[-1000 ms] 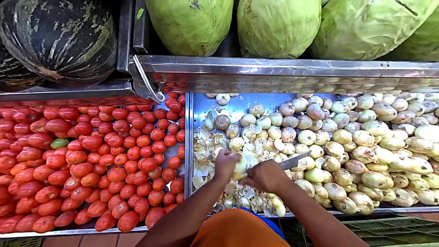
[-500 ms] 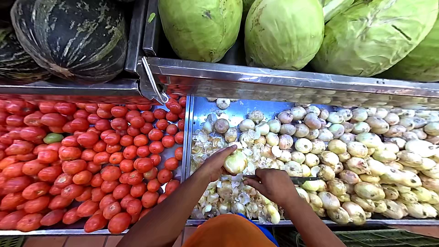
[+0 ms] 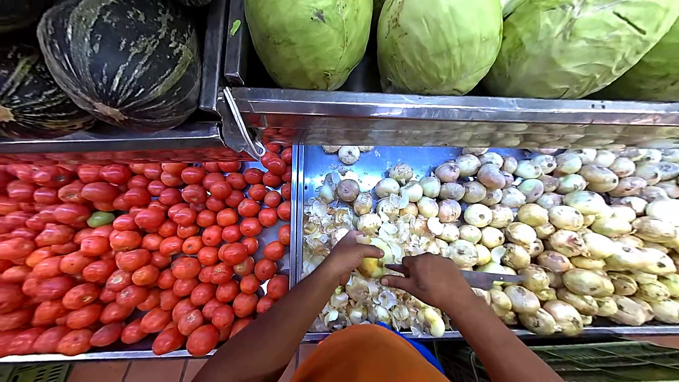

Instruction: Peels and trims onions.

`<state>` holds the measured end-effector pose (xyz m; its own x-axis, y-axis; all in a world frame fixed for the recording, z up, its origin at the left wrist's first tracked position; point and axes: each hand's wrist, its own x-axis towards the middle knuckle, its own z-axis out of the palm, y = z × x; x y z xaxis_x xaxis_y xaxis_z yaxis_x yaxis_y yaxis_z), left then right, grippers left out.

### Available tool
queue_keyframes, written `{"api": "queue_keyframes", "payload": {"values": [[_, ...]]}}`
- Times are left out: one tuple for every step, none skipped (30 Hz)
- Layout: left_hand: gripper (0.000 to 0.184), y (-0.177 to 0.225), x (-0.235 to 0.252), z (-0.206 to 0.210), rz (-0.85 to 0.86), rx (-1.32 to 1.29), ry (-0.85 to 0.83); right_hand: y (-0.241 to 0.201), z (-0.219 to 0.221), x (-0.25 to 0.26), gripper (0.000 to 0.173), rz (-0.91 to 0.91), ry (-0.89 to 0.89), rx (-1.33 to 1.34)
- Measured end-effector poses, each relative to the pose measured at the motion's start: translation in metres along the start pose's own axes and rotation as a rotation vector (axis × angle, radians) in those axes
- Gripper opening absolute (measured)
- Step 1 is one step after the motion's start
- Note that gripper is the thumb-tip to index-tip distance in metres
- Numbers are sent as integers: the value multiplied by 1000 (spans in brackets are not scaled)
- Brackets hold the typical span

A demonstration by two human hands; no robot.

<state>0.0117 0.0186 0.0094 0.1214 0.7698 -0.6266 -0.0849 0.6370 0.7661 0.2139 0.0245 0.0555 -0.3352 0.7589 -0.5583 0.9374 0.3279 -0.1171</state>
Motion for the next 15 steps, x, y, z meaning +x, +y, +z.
{"api": "queue_keyframes", "payload": {"values": [[66,-3,0,1,5,-2,-13,1,3,1,86,-11,-3,10],[61,-6,0,3,11,-9,-20,3,7,1,85,-25,-4,20],[56,-9,0,5,16,-11,-28,5,9,2,85,-50,-5,20],[54,-12,0,7,19,-11,-33,7,11,3,85,-82,-4,11],[54,-15,0,9,20,-7,-34,8,13,4,86,-117,2,-8],[55,-17,-1,12,19,0,-35,8,15,4,86,-158,20,-27],[57,-20,-2,15,22,11,-29,8,18,5,87,-195,46,-48],[58,-23,-2,18,31,24,-13,9,20,5,88,-224,75,-77],[60,-25,-1,20,42,37,12,10,23,6,88,-252,108,-104],[60,-27,-1,22,55,54,41,11,26,7,88,-282,142,-122],[61,-29,1,24,69,75,68,14,29,9,87,-315,179,-135],[62,-31,2,26,83,99,94,17,32,10,86,-351,211,-143],[61,-33,4,28,98,124,127,20,34,12,84,-382,241,-153],[60,-34,5,30,111,144,161,22,35,14,83,-401,263,-164],[58,-35,6,32,123,157,197,24,36,15,83,-401,281,-181]]}}
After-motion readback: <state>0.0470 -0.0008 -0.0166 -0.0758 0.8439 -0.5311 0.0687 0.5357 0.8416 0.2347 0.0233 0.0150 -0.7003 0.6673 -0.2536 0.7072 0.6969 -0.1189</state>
